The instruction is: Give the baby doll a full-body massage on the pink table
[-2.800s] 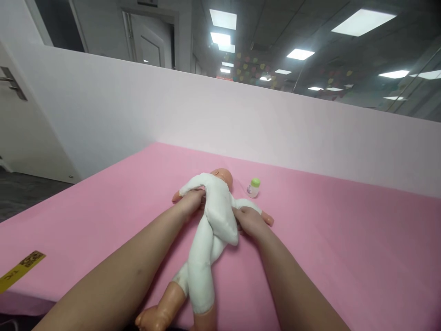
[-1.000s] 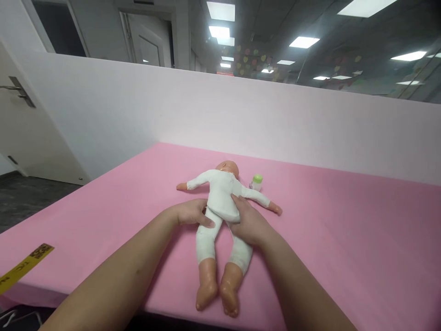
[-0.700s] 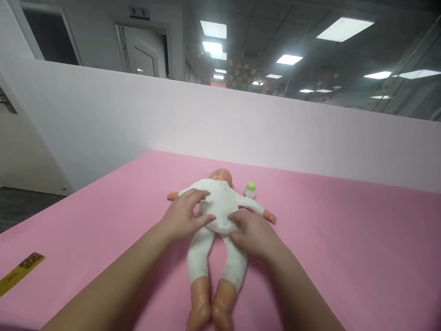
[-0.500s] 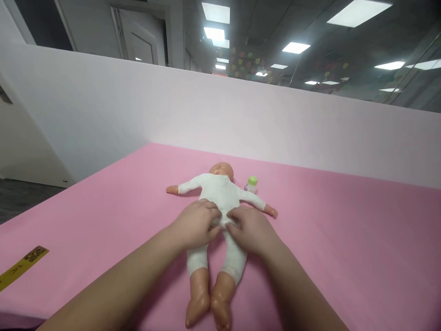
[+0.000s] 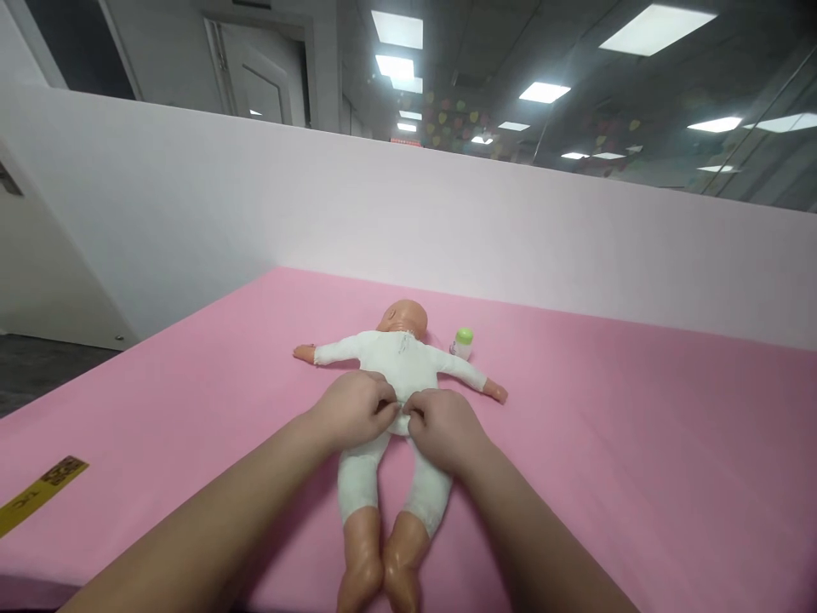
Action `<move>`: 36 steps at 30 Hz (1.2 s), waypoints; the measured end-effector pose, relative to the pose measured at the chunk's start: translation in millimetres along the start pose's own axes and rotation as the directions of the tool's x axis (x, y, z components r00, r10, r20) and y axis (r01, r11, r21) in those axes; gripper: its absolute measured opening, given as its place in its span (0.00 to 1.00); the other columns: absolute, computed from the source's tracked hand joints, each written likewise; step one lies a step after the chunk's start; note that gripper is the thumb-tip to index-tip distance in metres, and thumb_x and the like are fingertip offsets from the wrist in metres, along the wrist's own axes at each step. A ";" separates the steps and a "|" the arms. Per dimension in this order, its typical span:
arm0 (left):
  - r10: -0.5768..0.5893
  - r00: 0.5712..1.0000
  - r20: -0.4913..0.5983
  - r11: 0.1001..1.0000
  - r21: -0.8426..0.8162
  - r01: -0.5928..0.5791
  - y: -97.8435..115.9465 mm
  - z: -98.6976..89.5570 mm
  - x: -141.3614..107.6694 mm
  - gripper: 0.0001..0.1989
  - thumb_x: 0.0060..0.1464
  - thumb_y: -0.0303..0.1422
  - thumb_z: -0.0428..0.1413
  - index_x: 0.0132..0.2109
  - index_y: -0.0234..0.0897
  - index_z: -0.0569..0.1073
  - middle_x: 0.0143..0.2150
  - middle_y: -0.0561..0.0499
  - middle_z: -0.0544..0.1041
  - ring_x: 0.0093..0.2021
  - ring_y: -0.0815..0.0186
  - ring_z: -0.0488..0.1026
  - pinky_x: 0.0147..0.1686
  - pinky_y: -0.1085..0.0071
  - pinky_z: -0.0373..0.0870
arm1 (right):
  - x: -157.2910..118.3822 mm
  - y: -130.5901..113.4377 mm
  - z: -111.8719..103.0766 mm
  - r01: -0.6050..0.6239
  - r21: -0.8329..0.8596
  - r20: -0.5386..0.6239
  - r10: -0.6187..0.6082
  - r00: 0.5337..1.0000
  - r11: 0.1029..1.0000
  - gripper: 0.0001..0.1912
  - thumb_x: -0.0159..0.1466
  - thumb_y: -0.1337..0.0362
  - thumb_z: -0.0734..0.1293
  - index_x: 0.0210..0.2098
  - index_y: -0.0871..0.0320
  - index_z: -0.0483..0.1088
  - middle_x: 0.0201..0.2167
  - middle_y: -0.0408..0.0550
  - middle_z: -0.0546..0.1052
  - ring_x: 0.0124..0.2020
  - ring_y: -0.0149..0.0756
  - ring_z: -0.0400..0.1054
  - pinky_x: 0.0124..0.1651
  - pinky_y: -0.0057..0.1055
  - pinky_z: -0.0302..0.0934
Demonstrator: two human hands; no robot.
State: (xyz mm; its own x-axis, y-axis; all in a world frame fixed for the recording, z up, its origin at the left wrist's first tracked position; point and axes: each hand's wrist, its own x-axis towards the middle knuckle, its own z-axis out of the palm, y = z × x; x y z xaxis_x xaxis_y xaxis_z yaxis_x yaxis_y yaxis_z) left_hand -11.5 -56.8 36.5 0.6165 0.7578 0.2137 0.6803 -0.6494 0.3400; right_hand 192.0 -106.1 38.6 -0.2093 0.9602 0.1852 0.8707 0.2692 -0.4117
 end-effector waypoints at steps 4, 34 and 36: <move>-0.037 0.993 -0.109 0.999 0.017 0.039 -6.2 -0.8 3.1 0.18 0.66 0.39 0.48 0.42 0.40 0.82 0.43 0.50 0.76 0.45 0.71 0.71 0.51 0.70 0.68 | 2.0 4.9 -0.7 -0.007 0.070 -0.125 0.015 0.992 0.998 0.14 0.64 0.71 0.63 0.38 0.54 0.81 0.38 0.43 0.82 0.39 0.36 0.73 0.38 0.31 0.57; -0.095 0.992 -0.084 0.990 0.096 0.103 -10.3 23.0 11.0 0.25 0.69 0.36 0.42 0.65 0.42 0.73 0.68 0.51 0.68 0.71 0.61 0.64 0.70 0.59 0.64 | 13.8 28.0 12.6 -0.035 0.157 -0.122 0.054 0.991 0.987 0.18 0.68 0.66 0.64 0.53 0.50 0.82 0.51 0.43 0.83 0.53 0.42 0.76 0.54 0.36 0.67; -0.108 0.992 -0.066 0.989 0.090 0.114 -7.4 17.8 9.8 0.22 0.67 0.36 0.44 0.59 0.38 0.77 0.60 0.48 0.74 0.62 0.62 0.72 0.62 0.64 0.69 | 12.9 26.6 11.0 -0.027 0.155 -0.109 0.044 0.993 0.988 0.18 0.68 0.66 0.65 0.52 0.49 0.82 0.50 0.42 0.83 0.52 0.41 0.77 0.53 0.35 0.67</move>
State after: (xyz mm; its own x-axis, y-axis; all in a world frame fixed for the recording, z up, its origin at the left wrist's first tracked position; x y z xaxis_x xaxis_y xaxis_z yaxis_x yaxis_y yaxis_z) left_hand -3.4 -45.7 19.8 0.5118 0.8262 0.2356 0.7791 -0.5619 0.2779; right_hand 207.5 -85.7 20.1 -0.1211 0.9571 0.2631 0.7963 0.2519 -0.5500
